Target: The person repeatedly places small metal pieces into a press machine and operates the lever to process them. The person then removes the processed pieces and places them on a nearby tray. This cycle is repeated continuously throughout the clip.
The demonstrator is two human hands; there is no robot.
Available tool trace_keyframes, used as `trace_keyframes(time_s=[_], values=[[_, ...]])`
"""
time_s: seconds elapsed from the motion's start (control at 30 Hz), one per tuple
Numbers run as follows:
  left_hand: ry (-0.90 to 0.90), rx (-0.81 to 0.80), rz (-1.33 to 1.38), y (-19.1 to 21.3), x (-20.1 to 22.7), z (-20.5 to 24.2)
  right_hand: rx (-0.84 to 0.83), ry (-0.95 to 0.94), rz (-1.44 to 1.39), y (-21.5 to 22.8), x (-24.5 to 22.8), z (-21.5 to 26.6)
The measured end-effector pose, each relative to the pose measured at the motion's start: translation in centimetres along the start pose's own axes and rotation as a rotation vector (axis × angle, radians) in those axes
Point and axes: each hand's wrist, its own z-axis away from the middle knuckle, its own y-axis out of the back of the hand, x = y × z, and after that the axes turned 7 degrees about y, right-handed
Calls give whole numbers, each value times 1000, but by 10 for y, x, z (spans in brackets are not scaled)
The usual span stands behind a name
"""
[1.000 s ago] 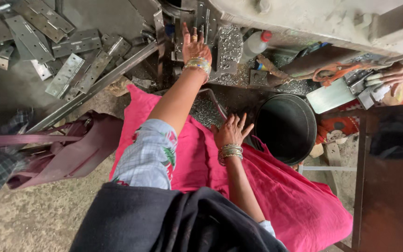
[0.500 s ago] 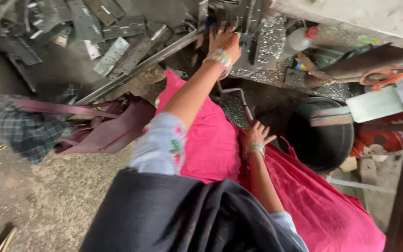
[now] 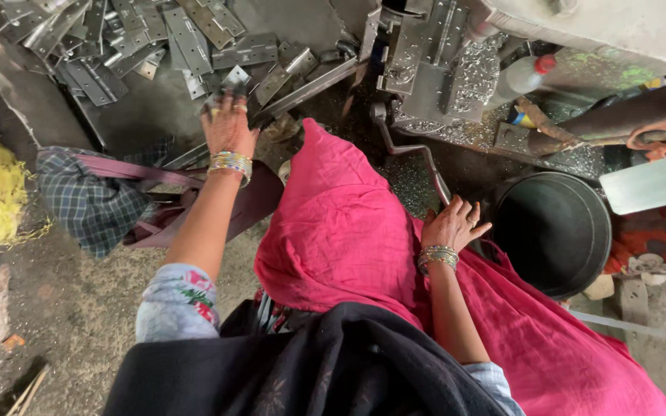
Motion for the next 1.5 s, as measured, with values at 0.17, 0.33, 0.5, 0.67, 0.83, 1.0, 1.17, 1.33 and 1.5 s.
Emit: trace_keyframes(time_s=[0.17, 0.33, 0.5, 0.67, 0.83, 1.0, 1.17, 1.33, 1.5], values=[[61, -475, 34, -35, 1, -39, -26, -18, 20, 0, 6, -3], [56, -445, 100, -32, -29, -91, -6, -9, -13, -5, 4, -1], [323, -386, 307, -4, 9, -121, -5, 4, -34, -10, 8, -4], [244, -558, 881, 2, 156, -106, 1, 10, 6, -17, 10, 0], [72, -89, 881, -16, 321, -51, -33, -22, 14, -14, 11, 1], [-140, -490, 333, -6, 353, -18, -67, -66, -25, 14, -2, -6], [-212, -622, 185, 10, 342, -45, -145, -74, 52, 20, -7, -23], [-240, -674, 132, 16, 340, -68, -311, -192, -100, -52, 18, -11], [-255, -602, 172, 17, 332, -65, -491, -215, -10, -90, 34, -9]])
